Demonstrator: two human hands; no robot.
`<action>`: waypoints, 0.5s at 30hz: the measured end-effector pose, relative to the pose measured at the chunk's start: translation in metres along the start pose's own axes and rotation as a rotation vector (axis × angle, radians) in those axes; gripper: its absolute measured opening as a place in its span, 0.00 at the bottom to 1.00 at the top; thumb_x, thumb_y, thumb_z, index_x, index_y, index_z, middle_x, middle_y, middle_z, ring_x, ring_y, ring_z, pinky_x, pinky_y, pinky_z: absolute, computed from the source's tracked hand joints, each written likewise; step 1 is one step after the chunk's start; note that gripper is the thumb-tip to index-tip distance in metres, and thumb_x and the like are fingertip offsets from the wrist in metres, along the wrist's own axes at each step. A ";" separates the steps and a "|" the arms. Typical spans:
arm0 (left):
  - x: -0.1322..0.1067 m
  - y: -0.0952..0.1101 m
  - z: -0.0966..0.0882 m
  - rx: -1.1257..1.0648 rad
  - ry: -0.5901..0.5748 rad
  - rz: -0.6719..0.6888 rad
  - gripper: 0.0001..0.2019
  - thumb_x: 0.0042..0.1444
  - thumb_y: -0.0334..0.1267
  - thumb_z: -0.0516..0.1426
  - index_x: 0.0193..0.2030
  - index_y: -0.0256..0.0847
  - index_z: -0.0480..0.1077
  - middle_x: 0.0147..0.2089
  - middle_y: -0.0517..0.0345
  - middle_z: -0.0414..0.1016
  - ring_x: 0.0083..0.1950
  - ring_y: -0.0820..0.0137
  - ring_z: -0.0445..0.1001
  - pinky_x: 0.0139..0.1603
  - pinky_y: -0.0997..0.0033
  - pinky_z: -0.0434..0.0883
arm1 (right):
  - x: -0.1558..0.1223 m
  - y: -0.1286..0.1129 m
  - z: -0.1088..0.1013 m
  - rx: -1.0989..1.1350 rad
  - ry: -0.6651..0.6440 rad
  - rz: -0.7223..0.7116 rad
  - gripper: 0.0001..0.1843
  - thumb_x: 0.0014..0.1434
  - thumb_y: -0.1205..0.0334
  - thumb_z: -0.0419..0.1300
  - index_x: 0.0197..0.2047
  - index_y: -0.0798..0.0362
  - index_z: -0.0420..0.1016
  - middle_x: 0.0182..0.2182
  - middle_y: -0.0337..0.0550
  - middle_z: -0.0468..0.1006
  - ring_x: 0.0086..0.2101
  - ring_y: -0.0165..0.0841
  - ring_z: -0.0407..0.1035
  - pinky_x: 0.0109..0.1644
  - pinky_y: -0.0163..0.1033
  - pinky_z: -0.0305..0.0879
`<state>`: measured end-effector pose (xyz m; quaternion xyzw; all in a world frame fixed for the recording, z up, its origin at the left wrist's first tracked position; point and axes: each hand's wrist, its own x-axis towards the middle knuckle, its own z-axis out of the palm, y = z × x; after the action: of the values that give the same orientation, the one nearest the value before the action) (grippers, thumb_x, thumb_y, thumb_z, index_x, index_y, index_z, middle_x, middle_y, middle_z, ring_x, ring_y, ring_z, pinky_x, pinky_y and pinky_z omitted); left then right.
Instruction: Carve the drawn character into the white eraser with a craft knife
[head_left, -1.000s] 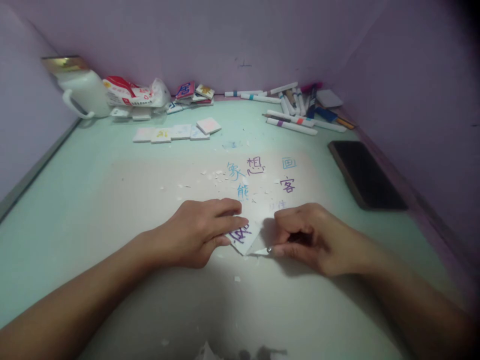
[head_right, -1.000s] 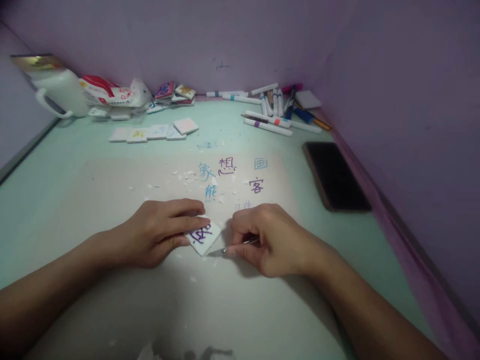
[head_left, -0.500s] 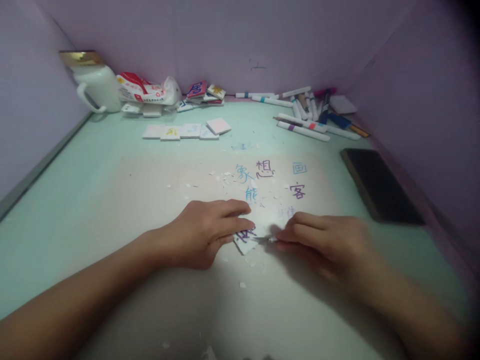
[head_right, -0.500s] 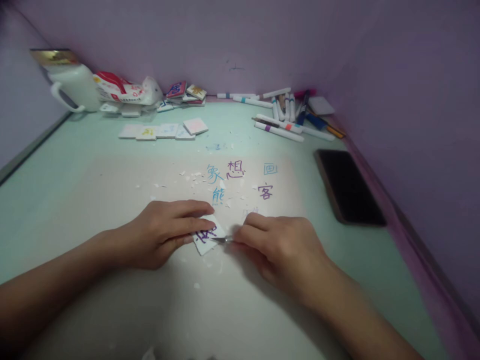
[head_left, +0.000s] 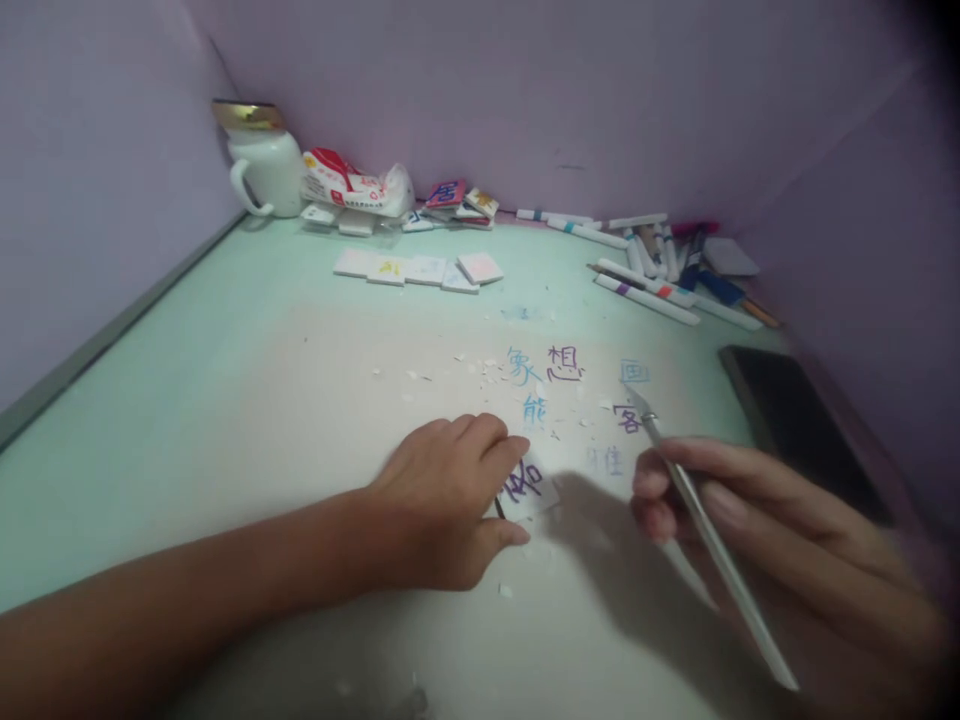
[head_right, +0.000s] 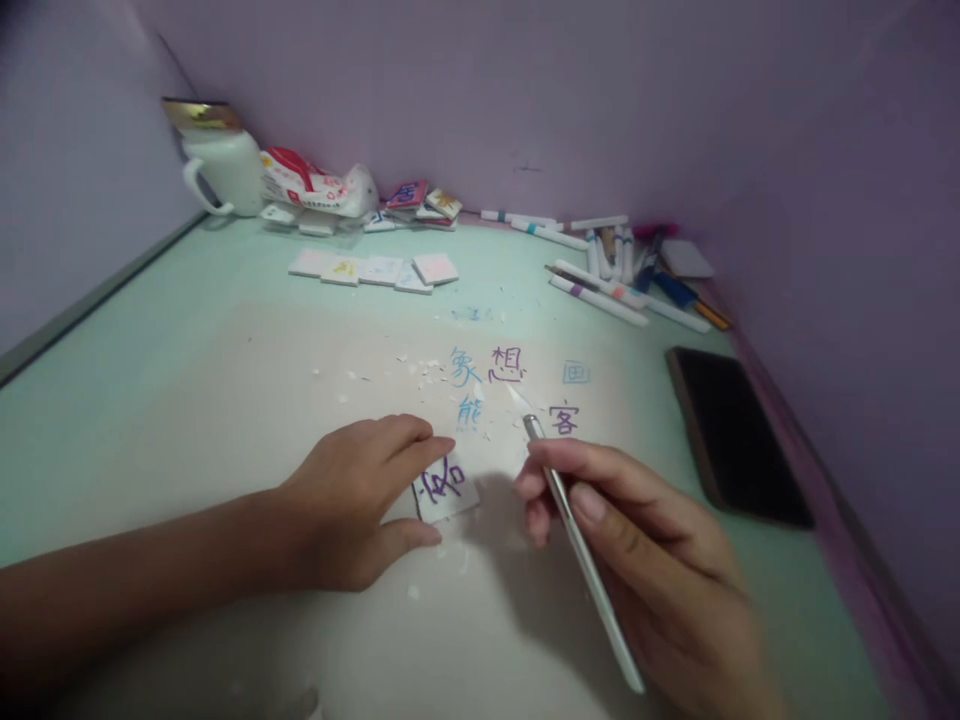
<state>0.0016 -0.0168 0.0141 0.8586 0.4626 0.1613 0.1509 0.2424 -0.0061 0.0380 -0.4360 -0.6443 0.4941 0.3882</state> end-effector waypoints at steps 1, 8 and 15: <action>0.001 -0.001 0.001 -0.013 -0.010 0.005 0.23 0.53 0.42 0.60 0.54 0.33 0.65 0.48 0.43 0.70 0.45 0.56 0.71 0.41 0.56 0.71 | 0.001 0.002 -0.002 0.019 -0.040 0.006 0.14 0.65 0.60 0.52 0.50 0.36 0.74 0.38 0.44 0.79 0.32 0.37 0.75 0.33 0.42 0.72; 0.002 -0.011 0.001 -0.099 0.002 0.033 0.22 0.53 0.41 0.59 0.54 0.36 0.65 0.49 0.46 0.71 0.44 0.59 0.71 0.40 0.58 0.71 | -0.002 0.015 0.010 0.083 -0.060 -0.114 0.17 0.61 0.56 0.60 0.53 0.31 0.72 0.31 0.36 0.77 0.27 0.31 0.74 0.30 0.35 0.73; 0.002 -0.013 0.004 -0.116 0.115 0.079 0.22 0.53 0.38 0.60 0.54 0.33 0.65 0.50 0.44 0.72 0.46 0.59 0.68 0.45 0.57 0.66 | -0.014 0.011 0.035 -0.271 0.132 -0.138 0.13 0.62 0.68 0.57 0.41 0.37 0.75 0.29 0.35 0.77 0.28 0.32 0.73 0.28 0.34 0.71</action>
<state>-0.0054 -0.0093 0.0059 0.8553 0.4263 0.2426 0.1669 0.2164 -0.0283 0.0192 -0.4705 -0.7068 0.3449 0.4002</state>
